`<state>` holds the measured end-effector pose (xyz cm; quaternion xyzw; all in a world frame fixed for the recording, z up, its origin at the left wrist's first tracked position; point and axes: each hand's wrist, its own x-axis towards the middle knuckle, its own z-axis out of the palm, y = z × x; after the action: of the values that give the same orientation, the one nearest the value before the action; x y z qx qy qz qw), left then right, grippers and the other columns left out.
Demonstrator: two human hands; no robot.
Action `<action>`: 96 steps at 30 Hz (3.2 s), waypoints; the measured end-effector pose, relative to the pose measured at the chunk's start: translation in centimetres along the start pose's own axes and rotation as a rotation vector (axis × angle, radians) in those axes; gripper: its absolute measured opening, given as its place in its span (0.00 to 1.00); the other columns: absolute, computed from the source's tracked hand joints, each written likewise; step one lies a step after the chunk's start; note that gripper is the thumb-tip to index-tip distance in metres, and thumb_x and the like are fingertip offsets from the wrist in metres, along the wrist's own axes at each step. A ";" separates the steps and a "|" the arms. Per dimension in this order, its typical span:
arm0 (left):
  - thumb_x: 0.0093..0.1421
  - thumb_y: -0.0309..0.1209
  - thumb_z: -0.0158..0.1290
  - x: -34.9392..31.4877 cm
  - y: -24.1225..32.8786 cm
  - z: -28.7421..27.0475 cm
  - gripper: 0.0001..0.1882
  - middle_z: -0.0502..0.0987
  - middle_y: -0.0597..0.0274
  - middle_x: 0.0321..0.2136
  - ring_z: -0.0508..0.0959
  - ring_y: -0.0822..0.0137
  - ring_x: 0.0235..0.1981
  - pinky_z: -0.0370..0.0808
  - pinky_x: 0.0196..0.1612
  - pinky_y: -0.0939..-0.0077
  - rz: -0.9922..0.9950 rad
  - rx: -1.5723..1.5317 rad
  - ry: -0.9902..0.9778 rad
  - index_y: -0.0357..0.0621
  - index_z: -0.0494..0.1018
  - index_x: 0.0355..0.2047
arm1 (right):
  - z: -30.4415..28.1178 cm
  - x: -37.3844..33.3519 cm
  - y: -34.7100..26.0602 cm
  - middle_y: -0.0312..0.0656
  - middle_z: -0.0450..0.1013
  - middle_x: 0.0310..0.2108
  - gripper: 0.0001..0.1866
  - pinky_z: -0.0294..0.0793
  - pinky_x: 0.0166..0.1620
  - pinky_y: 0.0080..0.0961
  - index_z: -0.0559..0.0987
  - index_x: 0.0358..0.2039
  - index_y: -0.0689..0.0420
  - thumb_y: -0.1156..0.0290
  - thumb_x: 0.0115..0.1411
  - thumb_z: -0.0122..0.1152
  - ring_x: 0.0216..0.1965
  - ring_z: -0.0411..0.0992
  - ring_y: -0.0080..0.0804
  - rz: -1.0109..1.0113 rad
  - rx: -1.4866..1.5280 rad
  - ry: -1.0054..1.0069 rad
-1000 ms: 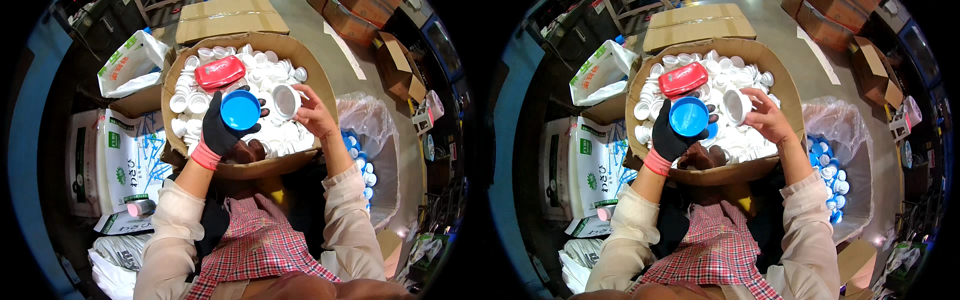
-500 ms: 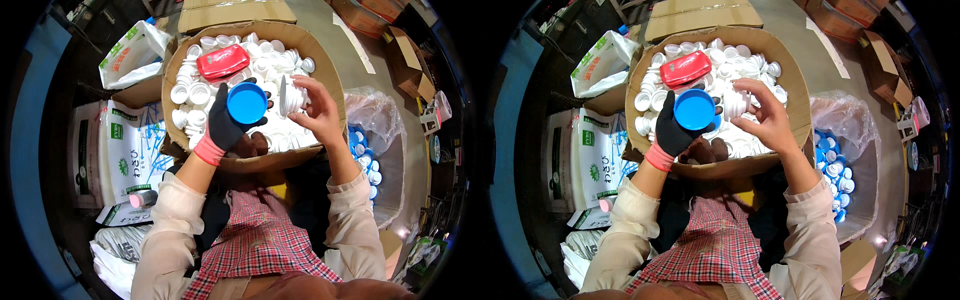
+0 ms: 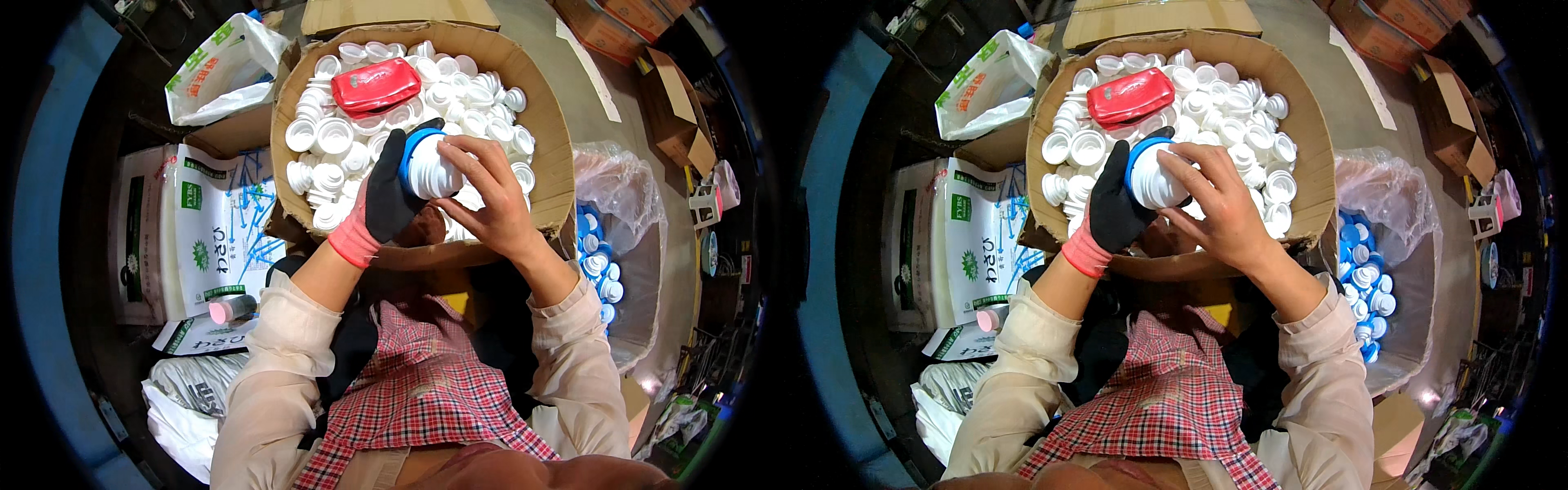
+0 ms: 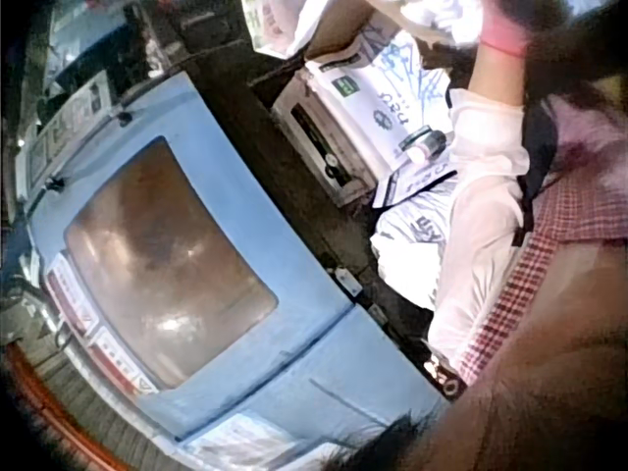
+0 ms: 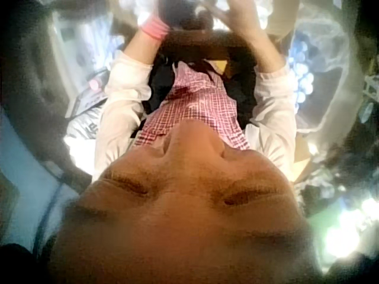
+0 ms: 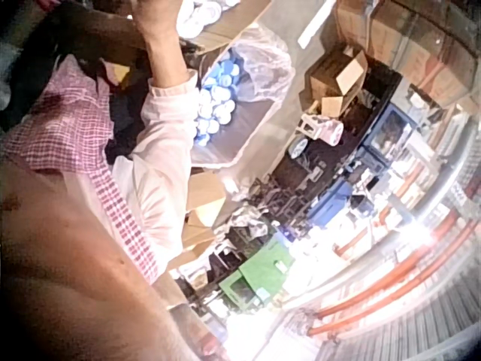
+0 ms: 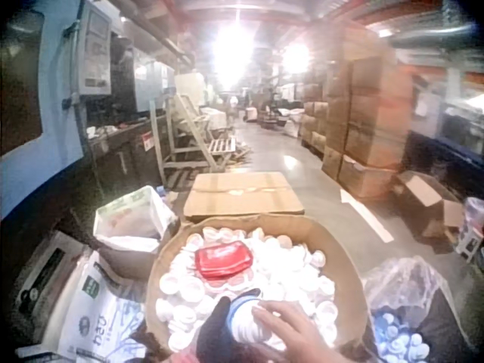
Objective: The person repeatedly picks up white plastic containers and blue lids, wipes the containers with a cloth, and screws the lids onto the containers. The person then places the assembled units into a nearby box.
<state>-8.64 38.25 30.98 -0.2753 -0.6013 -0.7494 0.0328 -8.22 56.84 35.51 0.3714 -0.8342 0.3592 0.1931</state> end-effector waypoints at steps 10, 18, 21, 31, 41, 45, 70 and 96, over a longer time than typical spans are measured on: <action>0.69 0.28 0.47 -0.2 0.3 -0.4 0.22 0.71 0.56 0.55 0.73 0.66 0.54 0.72 0.56 0.72 0.089 0.357 0.035 0.37 0.62 0.62 | 0.6 0.2 -0.3 0.49 0.69 0.52 0.36 0.72 0.52 0.41 0.74 0.56 0.57 0.80 0.42 0.73 0.51 0.69 0.50 -0.010 -0.040 -0.003; 0.63 0.34 0.57 -0.3 1.6 -0.9 0.31 0.73 0.60 0.53 0.75 0.70 0.51 0.72 0.53 0.76 -0.499 -0.296 0.055 0.39 0.62 0.64 | 0.7 -0.1 0.0 0.48 0.68 0.53 0.38 0.70 0.53 0.39 0.74 0.57 0.57 0.78 0.40 0.75 0.52 0.68 0.49 -0.001 -0.036 -0.043; 0.58 0.34 0.63 0.0 2.2 -0.9 0.37 0.73 0.59 0.54 0.74 0.69 0.52 0.71 0.56 0.74 -0.486 -0.356 0.059 0.39 0.61 0.65 | 0.3 -0.1 0.9 0.46 0.66 0.59 0.41 0.68 0.56 0.35 0.71 0.60 0.58 0.64 0.45 0.77 0.57 0.66 0.42 0.251 0.300 0.023; 0.61 0.37 0.59 0.1 0.3 -1.1 0.26 0.77 0.60 0.44 0.75 0.70 0.44 0.73 0.49 0.74 -0.426 -0.004 0.073 0.35 0.70 0.55 | 0.2 -1.3 2.8 0.44 0.76 0.45 0.34 0.75 0.49 0.28 0.71 0.55 0.61 0.64 0.51 0.76 0.45 0.76 0.30 0.587 0.723 -0.012; 0.65 0.28 0.52 -0.5 -2.2 -1.1 0.26 0.75 0.52 0.51 0.77 0.60 0.49 0.77 0.51 0.66 -0.541 -0.011 0.122 0.37 0.62 0.62 | -1.9 -1.6 3.3 0.47 0.76 0.45 0.34 0.74 0.51 0.33 0.72 0.52 0.60 0.59 0.49 0.77 0.46 0.75 0.36 0.481 0.570 -0.021; 0.70 0.39 0.43 0.3 -2.1 -0.8 0.26 0.68 0.47 0.58 0.76 0.50 0.54 0.75 0.56 0.60 -0.544 -0.149 0.008 0.37 0.60 0.63 | -9.5 -9.3 6.7 0.46 0.75 0.48 0.38 0.73 0.53 0.30 0.72 0.55 0.59 0.60 0.46 0.79 0.48 0.74 0.35 0.549 0.634 0.255; 0.70 0.34 0.42 1.7 -6.4 -1.5 0.20 0.75 0.45 0.49 0.79 0.54 0.50 0.80 0.51 0.64 -0.524 0.039 0.069 0.30 0.66 0.55 | -10.6 -43.8 25.0 0.59 0.75 0.48 0.30 0.72 0.53 0.43 0.78 0.50 0.64 0.56 0.53 0.70 0.50 0.74 0.55 1.492 -0.643 0.105; 0.67 0.40 0.50 -0.3 -1.2 -7.5 0.19 0.79 0.54 0.44 0.81 0.62 0.44 0.78 0.47 0.71 -0.439 -0.239 0.475 0.39 0.72 0.51 | 16.9 -4.5 14.9 0.54 0.72 0.38 0.19 0.74 0.43 0.43 0.74 0.40 0.61 0.76 0.46 0.67 0.40 0.74 0.52 0.609 -0.122 -0.265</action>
<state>-11.60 31.58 28.84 0.0412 -0.5297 -0.8469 -0.0225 -17.52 53.36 14.82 0.1363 -0.9446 0.2983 -0.0111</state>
